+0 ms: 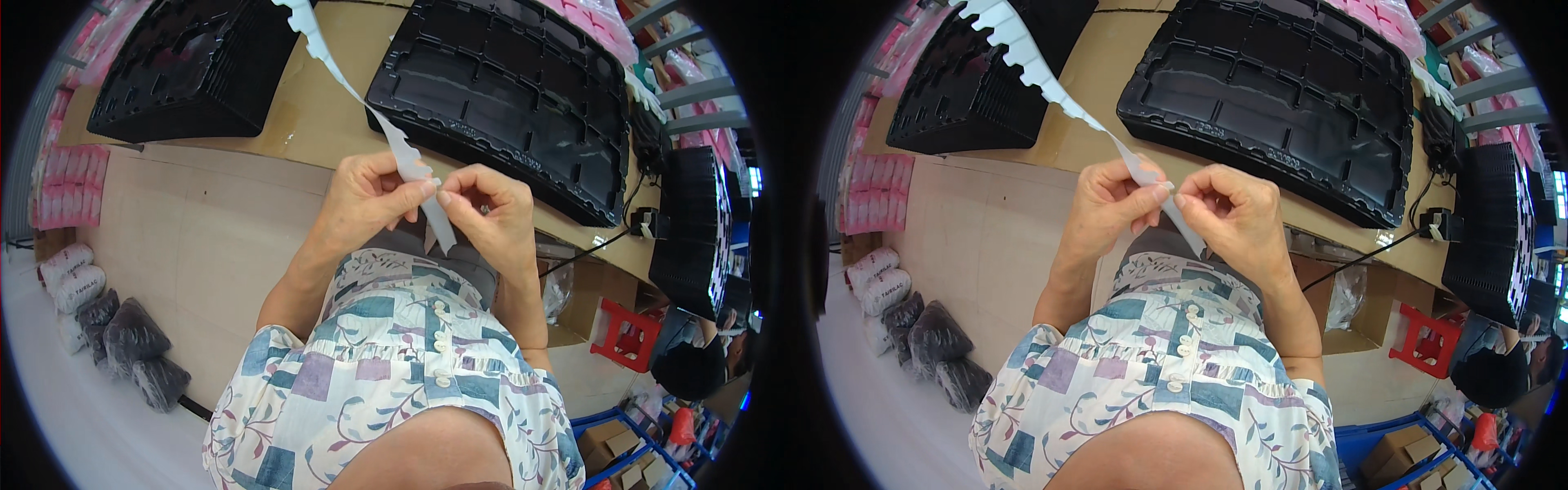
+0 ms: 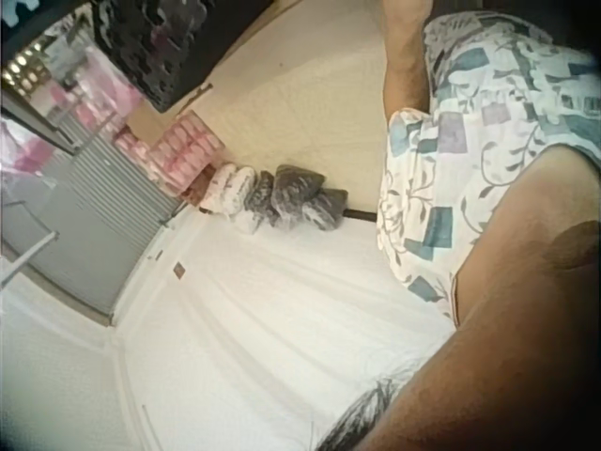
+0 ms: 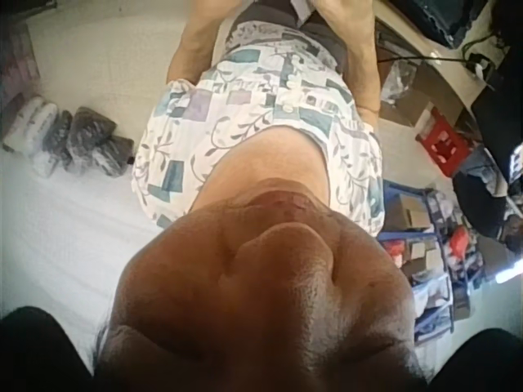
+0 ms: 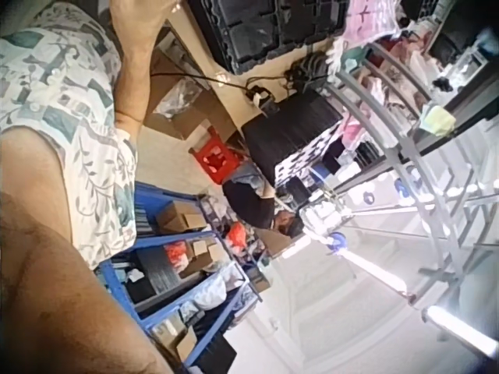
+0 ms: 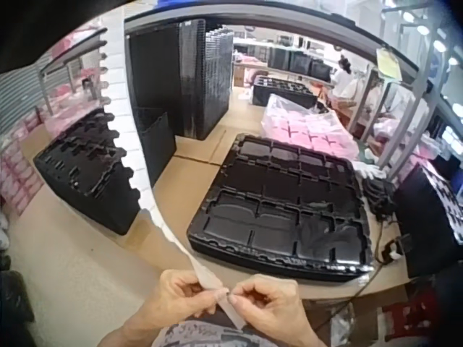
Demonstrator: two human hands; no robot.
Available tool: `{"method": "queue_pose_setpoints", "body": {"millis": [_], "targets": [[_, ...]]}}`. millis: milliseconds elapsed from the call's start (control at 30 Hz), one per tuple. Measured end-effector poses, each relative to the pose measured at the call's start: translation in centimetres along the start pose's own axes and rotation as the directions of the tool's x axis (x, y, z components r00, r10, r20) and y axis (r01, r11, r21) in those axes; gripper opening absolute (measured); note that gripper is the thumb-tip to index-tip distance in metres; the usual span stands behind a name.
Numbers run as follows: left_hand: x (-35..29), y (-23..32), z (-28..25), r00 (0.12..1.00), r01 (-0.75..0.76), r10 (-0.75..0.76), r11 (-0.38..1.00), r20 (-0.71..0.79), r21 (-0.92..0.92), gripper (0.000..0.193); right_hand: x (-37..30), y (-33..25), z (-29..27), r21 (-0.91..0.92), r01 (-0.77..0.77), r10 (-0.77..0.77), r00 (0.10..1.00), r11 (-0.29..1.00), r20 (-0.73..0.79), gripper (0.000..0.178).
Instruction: The person applies small white adhesive pads to the corners of a black plastic tray, then places a pink foam insert into the tray and presses it down. The person repeats this process with a second tray, applying adhesive pads and inserting another pink foam insert.
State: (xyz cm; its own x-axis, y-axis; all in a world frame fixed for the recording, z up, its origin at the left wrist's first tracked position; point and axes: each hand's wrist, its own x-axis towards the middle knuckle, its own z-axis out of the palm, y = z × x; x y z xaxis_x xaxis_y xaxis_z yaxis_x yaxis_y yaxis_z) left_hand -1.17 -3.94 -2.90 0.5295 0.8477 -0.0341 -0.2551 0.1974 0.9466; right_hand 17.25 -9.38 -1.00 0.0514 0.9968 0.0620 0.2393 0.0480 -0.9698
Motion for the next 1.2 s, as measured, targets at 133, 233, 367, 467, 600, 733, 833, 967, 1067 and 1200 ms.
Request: {"method": "queue_pose_setpoints", "body": {"millis": [133, 233, 367, 467, 600, 733, 833, 967, 1067, 1200], "targets": [[-0.2, -0.5, 0.9, 0.989, -0.064, 0.072, 0.996, -0.126, 0.063, 0.005, 0.3, -0.2, 0.3, -0.157, 0.130, -0.135, 0.991, 0.979, -0.021, 0.008], [0.1, -1.8, 1.4, 0.966, -0.068, 0.034, 0.989, -0.257, -0.128, 0.003, 1.2, -0.1, 1.0, -0.514, 0.541, -0.595, 0.800, 0.666, 0.070, 0.013], [1.0, -1.6, -0.2, 0.953, -0.130, 0.025, 0.934, -0.303, -0.333, 0.003, 2.1, -0.8, 1.1, -0.574, 0.739, -0.779, 0.571, 0.352, 0.259, 0.007], [1.3, -1.2, -2.3, 0.881, -0.316, 0.367, 0.926, -0.299, 0.207, 0.005, 4.5, -3.4, -0.4, -0.402, 0.508, -0.533, 0.844, 0.762, 0.055, 0.007], [3.7, 1.0, -4.2, 0.767, -0.505, 0.638, 0.533, 0.069, 0.678, 0.009, 11.7, -4.2, -2.5, -0.472, 0.280, -0.169, 0.949, 0.836, 0.265, 0.018], [4.2, 0.3, -4.2, 0.841, -0.428, 0.541, 0.633, 0.027, 0.645, 0.007, 14.2, -3.1, -1.9, -0.570, 0.304, -0.136, 0.938, 0.763, 0.319, 0.019], [4.3, -0.1, -4.1, 0.835, -0.432, 0.551, 0.656, -0.001, 0.619, 0.006, 14.6, -3.5, -1.9, -0.611, 0.174, 0.025, 0.953, 0.772, 0.302, 0.018], [4.3, -0.1, -4.1, 0.835, -0.426, 0.550, 0.658, -0.009, 0.621, 0.006, 14.7, -2.7, -1.5, -0.646, 0.288, -0.074, 0.938, 0.707, 0.338, 0.017], [4.3, -0.4, -4.4, 0.827, -0.416, 0.562, 0.636, -0.021, 0.650, 0.018, 14.5, -2.2, -0.8, -0.715, 0.334, -0.153, 0.939, 0.614, 0.307, 0.018], [4.3, -0.3, -4.3, 0.826, -0.422, 0.564, 0.630, -0.009, 0.652, 0.015, 13.9, -2.0, -0.6, -0.739, 0.300, -0.152, 0.953, 0.603, 0.262, 0.017]]}}
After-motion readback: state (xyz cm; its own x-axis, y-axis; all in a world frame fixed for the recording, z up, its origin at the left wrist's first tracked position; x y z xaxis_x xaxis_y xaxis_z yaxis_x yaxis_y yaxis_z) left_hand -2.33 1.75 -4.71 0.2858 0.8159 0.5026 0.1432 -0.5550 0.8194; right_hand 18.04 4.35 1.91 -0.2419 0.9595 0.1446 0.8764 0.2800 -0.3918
